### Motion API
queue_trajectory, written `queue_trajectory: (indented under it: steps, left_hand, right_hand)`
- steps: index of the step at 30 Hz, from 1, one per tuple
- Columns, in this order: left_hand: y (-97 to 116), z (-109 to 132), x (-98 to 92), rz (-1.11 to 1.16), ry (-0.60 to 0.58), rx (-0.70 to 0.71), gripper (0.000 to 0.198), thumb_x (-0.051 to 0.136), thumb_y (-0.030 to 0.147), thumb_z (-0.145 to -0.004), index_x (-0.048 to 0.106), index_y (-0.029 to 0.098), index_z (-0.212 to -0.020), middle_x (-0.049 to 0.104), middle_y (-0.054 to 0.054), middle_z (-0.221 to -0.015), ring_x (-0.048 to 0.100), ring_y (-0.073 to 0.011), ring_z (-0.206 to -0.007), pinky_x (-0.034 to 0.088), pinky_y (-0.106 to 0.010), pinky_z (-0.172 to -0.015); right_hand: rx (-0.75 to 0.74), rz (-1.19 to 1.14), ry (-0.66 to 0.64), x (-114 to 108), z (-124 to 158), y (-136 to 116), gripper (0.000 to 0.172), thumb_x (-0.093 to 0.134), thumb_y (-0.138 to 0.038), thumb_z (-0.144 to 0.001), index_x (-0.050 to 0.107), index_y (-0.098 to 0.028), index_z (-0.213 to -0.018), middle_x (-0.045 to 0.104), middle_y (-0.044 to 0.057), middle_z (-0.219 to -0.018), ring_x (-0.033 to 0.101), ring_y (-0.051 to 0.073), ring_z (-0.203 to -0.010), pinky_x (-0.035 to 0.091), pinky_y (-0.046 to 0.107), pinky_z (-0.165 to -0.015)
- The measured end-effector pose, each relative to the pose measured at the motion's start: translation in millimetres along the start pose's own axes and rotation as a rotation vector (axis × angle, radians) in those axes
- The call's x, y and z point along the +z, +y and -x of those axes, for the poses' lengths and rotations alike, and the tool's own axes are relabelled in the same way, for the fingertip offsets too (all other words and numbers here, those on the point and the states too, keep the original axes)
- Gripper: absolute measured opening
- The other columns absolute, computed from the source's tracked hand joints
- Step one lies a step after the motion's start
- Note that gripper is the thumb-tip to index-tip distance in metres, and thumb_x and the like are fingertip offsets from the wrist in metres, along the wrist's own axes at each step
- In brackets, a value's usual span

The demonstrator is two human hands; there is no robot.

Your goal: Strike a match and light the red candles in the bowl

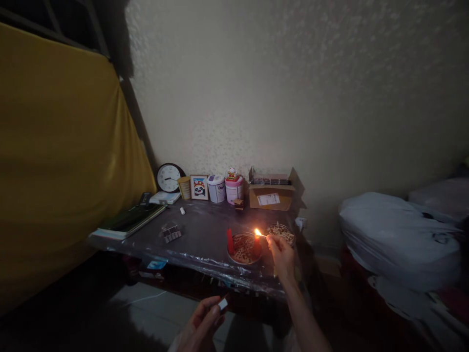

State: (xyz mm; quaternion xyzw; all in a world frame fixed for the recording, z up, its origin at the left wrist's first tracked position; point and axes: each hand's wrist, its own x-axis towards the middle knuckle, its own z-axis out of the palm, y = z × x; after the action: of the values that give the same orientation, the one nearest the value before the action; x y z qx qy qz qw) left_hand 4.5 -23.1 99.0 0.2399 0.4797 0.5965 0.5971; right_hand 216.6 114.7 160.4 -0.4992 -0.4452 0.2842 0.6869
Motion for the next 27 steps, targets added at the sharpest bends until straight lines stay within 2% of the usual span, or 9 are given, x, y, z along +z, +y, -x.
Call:
queue_trajectory:
  steps: [8, 13, 17, 20, 24, 27]
  left_hand:
    - [0, 2, 1.0, 0.023, -0.018, -0.019, 0.04, 0.078, 0.045, -0.056, 0.069, 0.02, -0.086, 0.076, -0.007, -0.081, 0.066, -0.0299, -0.096, 0.037, -0.048, -0.101]
    - [1, 1, 2.7, 0.019, 0.028, 0.009, 0.043, 0.08, 0.048, -0.051, 0.071, 0.02, -0.082, 0.076, -0.008, -0.082, 0.066, -0.0277, -0.091, 0.043, -0.044, -0.094]
    - [3, -2, 0.0, 0.034, -0.039, -0.052, 0.041, 0.082, 0.045, -0.051, 0.071, 0.02, -0.081, 0.076, -0.006, -0.081, 0.066, -0.0258, -0.092, 0.044, -0.04, -0.092]
    - [2, -2, 0.7, 0.036, -0.039, -0.058, 0.04, 0.082, 0.044, -0.05, 0.071, 0.021, -0.081, 0.076, -0.006, -0.083, 0.066, -0.0258, -0.092, 0.044, -0.04, -0.091]
    - [0, 1, 4.8, -0.002, 0.005, -0.013, 0.04, 0.08, 0.045, -0.054, 0.07, 0.02, -0.084, 0.075, -0.007, -0.086, 0.065, -0.027, -0.094, 0.045, -0.039, -0.089]
    - [0, 1, 5.4, -0.018, 0.029, -0.014, 0.041, 0.08, 0.046, -0.053, 0.07, 0.02, -0.083, 0.075, -0.008, -0.087, 0.065, -0.0282, -0.095, 0.045, -0.041, -0.091]
  right_hand:
    - [0.02, -0.003, -0.018, -6, 0, -9, 0.025, 0.066, -0.041, -0.064, 0.069, -0.016, -0.069, 0.068, 0.003, -0.068, 0.059, 0.019, -0.066, 0.047, 0.029, -0.063]
    - [0.021, -0.03, -0.014, -16, -7, -16, 0.025, 0.067, -0.042, -0.066, 0.07, -0.017, -0.072, 0.064, 0.0, -0.064, 0.055, 0.015, -0.062, 0.046, 0.026, -0.061]
    - [0.029, -0.078, 0.009, -31, -24, -20, 0.032, 0.062, -0.048, -0.071, 0.068, -0.018, -0.079, 0.063, -0.001, -0.067, 0.055, 0.013, -0.061, 0.047, 0.025, -0.059]
    - [0.029, -0.07, 0.011, -45, -38, -13, 0.034, 0.062, -0.051, -0.07, 0.068, -0.018, -0.076, 0.063, 0.0, -0.067, 0.056, 0.014, -0.061, 0.048, 0.027, -0.06]
    - [0.03, 0.017, 0.047, -59, -49, 6, 0.026, 0.075, -0.042, -0.052, 0.066, -0.018, -0.056, 0.062, 0.0, -0.059, 0.056, 0.015, -0.06, 0.047, 0.027, -0.058]
    - [0.038, 0.009, 0.064, -66, -55, 13, 0.025, 0.072, -0.043, -0.057, 0.068, -0.018, -0.062, 0.064, -0.001, -0.058, 0.057, 0.015, -0.057, 0.047, 0.026, -0.057]
